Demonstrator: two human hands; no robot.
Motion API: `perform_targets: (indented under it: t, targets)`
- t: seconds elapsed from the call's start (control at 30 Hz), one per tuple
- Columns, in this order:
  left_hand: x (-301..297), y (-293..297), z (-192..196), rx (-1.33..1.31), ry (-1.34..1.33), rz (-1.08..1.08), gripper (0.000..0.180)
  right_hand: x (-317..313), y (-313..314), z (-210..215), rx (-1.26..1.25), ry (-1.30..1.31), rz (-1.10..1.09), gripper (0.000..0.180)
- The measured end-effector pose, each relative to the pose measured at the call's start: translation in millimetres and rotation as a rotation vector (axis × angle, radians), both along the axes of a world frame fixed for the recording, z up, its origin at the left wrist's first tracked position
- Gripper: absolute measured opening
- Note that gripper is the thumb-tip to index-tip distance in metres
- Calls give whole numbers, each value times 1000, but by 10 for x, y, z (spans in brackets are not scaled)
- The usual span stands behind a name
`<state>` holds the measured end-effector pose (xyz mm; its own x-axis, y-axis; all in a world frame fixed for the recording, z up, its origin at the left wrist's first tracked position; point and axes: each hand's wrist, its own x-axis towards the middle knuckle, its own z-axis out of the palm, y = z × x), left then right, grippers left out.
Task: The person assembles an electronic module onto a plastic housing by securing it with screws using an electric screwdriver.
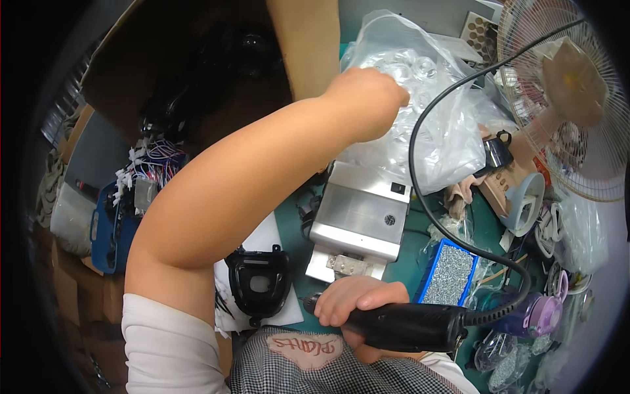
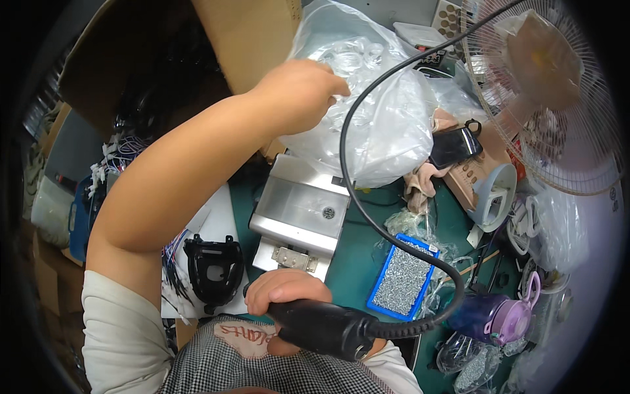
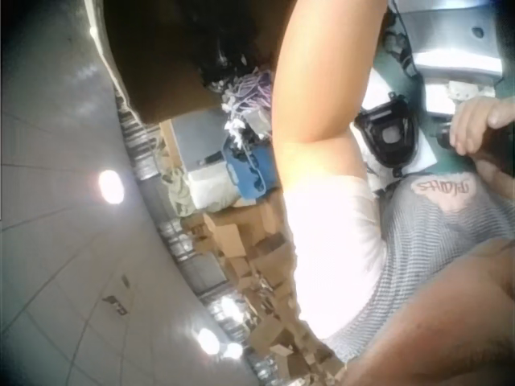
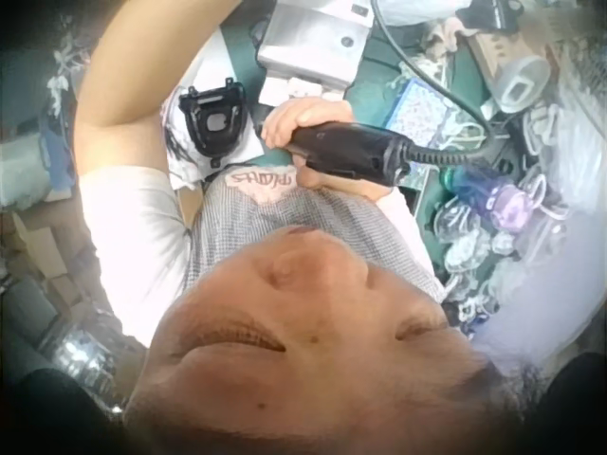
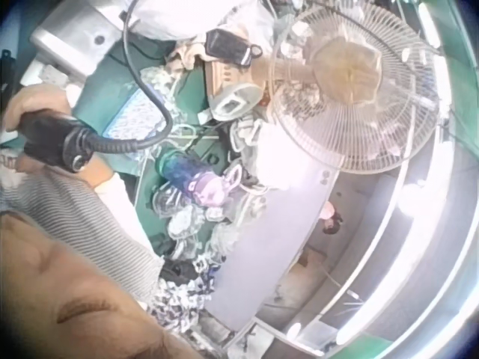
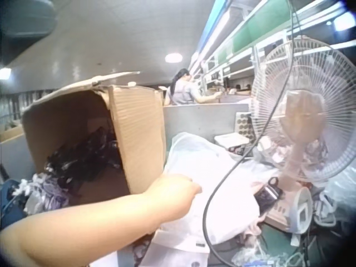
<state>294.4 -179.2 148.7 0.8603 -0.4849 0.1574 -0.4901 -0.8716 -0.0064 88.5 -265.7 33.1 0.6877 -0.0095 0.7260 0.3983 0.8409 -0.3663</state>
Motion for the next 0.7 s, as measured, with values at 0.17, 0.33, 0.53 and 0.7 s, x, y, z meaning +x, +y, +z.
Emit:
perform_targets:
  t: [0.17, 0.33, 0.53, 0.7]
  targets:
    - [272, -46, -54, 48, 307, -31, 34, 44, -97, 37, 4, 42, 84, 68]
    - [231, -78, 41, 75, 287, -23, 35, 86, -124, 24, 29, 55, 141, 67]
    - [179, -3, 40, 58, 181, 27, 35, -119, -97, 19, -3, 256, 156, 60]
    - [-32, 88, 100, -228, 63, -18, 34, -143, -23, -60, 138, 247, 252, 60]
